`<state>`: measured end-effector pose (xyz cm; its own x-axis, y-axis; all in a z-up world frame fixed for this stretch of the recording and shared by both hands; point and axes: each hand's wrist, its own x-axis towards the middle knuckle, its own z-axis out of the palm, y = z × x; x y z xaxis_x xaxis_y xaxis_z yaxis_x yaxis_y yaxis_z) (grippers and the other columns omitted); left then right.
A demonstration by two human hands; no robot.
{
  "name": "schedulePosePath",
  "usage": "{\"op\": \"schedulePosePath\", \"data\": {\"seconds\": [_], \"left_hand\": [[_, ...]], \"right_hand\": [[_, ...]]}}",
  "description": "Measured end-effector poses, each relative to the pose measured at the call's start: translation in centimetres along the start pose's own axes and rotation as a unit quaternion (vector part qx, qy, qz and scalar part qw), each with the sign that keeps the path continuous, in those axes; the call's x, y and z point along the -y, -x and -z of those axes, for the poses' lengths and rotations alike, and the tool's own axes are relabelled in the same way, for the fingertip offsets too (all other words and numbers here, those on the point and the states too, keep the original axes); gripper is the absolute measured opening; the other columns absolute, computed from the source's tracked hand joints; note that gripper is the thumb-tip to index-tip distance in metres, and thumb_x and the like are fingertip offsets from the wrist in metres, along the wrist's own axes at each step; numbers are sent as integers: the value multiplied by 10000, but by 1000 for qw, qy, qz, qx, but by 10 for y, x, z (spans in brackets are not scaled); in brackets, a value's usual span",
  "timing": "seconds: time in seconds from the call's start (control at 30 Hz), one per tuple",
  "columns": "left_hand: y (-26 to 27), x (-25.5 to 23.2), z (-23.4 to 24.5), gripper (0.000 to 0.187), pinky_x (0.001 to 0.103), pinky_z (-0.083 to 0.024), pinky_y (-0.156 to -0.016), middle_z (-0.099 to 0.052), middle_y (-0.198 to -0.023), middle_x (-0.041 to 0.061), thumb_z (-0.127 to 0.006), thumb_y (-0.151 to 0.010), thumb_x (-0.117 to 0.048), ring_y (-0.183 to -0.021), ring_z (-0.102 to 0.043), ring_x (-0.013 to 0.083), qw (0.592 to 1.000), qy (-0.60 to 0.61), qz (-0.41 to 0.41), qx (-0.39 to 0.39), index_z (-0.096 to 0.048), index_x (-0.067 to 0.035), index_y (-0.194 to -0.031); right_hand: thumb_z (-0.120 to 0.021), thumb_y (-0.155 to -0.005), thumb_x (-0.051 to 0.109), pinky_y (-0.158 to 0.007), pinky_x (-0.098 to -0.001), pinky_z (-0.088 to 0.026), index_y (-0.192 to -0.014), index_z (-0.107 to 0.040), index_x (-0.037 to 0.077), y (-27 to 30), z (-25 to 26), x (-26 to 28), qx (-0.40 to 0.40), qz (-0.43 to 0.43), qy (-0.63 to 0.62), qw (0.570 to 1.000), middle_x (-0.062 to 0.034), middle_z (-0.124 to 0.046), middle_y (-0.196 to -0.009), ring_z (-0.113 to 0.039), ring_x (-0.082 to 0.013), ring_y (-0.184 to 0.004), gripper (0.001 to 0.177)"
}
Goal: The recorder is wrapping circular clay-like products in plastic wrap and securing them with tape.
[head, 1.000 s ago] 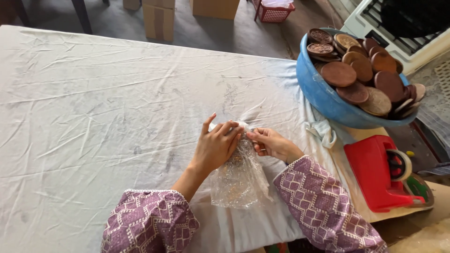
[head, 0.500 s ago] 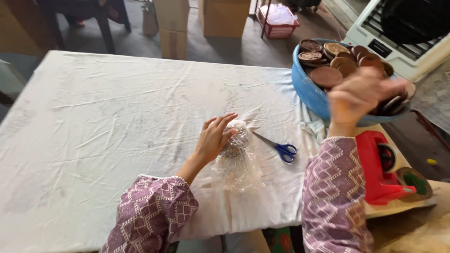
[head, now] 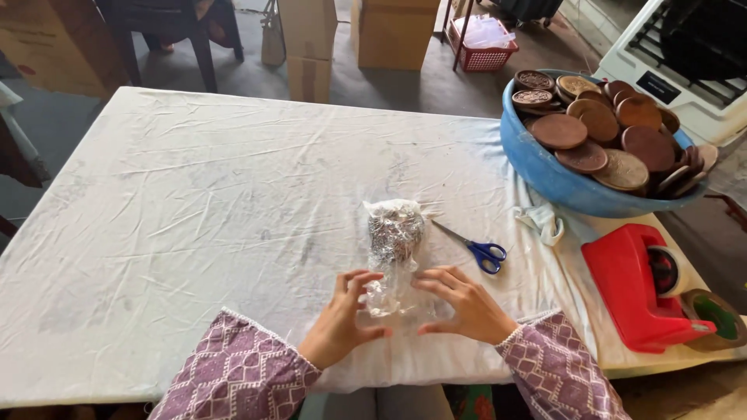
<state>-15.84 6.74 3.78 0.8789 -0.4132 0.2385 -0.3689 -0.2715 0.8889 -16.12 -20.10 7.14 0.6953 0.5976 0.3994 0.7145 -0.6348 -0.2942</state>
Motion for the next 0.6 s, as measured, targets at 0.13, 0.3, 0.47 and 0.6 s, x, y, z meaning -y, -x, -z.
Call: {"op": "schedulePosePath", "data": {"seconds": [0.13,0.3,0.47,0.6], "left_hand": [[0,-6,-1,704,435,-596,-721,-441,-1400,172,-859,-698,-155,-1055,-630,341,984,-163,-62,-25,-500,-124,-1304],[-3,81,-24,380,293,-585,-621,-581,-1262,70,-730,-938,-45,-815,-680,164,934,-317,-159,-45,-559,-70,-1277],[-11,75,-27,340,218,-580,-710,-656,-1223,53,-680,-1005,-150,-924,-669,122,797,-458,-384,92,-622,-79,-1332],[-44,19,-21,546,370,-445,-1012,-653,-1385,66,-454,-1061,-516,-1167,-594,181,792,-424,-438,22,-650,-93,-1347]], "right_hand": [[-835,-760,247,-794,-383,-577,-1145,-669,64,15,-9,-9,-7,-15,30,999,-84,-650,-1194,-639,-275,-1044,458],[-785,-810,95,-745,-310,-597,-1077,-695,91,25,-7,-15,-62,9,75,995,-15,-706,-1092,-698,-187,-913,281],[-771,-803,60,-717,-291,-592,-1075,-692,86,39,-22,-35,-72,88,149,982,-38,-704,-1089,-713,-195,-905,284],[-760,-790,44,-711,-322,-577,-1151,-700,67,28,-12,-14,-13,83,157,984,-94,-668,-1178,-682,-238,-961,367]]}}
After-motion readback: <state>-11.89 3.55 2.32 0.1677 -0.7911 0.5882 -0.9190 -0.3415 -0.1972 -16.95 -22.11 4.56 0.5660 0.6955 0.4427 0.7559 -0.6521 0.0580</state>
